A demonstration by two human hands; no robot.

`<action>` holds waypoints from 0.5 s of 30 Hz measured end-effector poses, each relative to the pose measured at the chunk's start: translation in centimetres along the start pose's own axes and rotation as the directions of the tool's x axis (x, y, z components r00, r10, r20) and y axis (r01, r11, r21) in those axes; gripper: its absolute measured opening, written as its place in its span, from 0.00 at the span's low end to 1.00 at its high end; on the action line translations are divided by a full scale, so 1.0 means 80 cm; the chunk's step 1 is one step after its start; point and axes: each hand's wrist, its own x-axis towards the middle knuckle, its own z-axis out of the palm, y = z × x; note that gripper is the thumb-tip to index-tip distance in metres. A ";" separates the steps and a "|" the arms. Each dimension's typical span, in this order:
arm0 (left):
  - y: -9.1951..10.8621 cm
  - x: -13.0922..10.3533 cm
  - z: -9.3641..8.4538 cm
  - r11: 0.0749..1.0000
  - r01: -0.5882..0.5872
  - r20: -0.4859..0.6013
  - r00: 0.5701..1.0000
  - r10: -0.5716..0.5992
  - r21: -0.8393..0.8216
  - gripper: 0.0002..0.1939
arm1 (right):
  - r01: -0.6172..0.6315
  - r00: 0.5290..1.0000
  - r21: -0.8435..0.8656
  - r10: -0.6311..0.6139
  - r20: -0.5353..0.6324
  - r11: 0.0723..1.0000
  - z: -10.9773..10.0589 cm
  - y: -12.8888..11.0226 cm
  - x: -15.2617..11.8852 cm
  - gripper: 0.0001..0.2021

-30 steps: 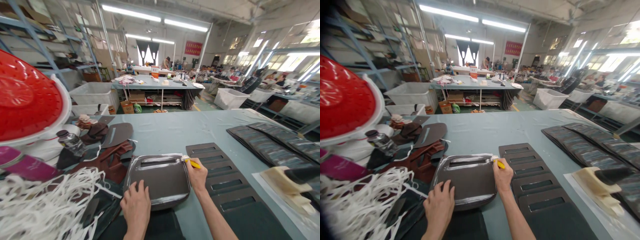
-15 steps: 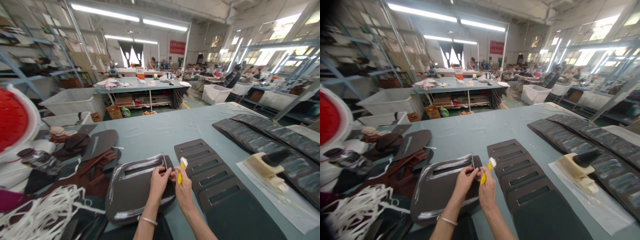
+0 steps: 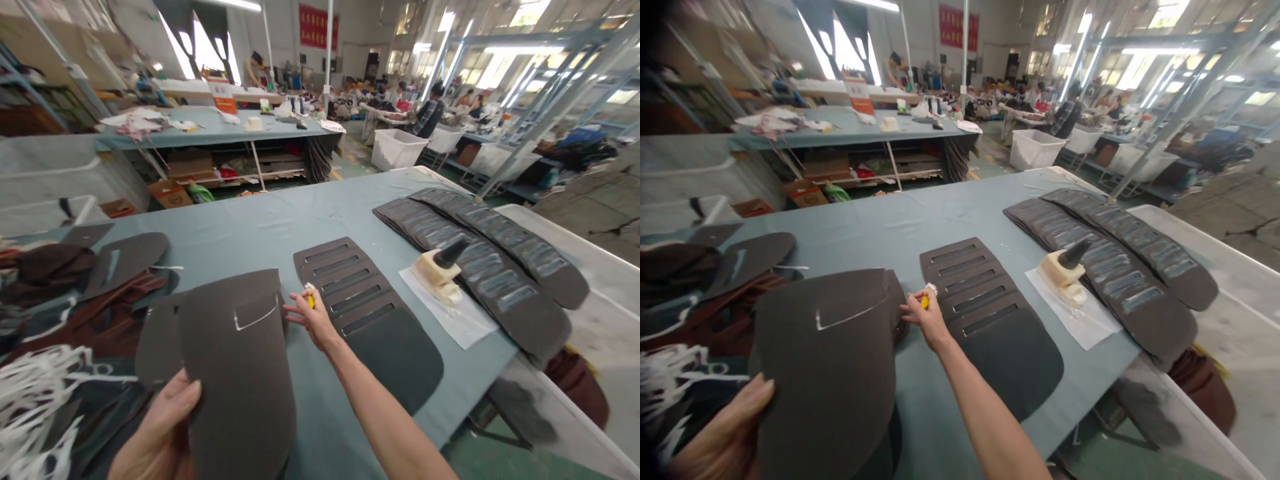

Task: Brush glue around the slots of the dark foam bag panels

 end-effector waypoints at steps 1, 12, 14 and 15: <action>-0.014 -0.005 0.000 0.999 0.023 -0.041 0.999 -0.025 -0.048 0.27 | -0.024 1.000 0.058 0.023 0.013 0.998 -0.020 -0.010 -0.015 0.20; -0.170 0.015 0.039 0.960 0.203 0.209 0.964 -0.162 -0.191 0.09 | -0.070 0.985 -0.022 0.066 -0.160 0.997 -0.219 -0.072 -0.147 0.16; -0.189 0.016 0.049 0.947 0.250 0.181 0.960 -0.215 -0.203 0.10 | -0.018 0.978 -0.050 0.007 -0.208 0.999 -0.244 -0.082 -0.154 0.17; -0.197 0.016 0.054 0.942 0.255 0.126 0.965 -0.231 -0.220 0.11 | 0.007 0.968 -0.105 -0.033 -0.249 0.994 -0.259 -0.087 -0.157 0.17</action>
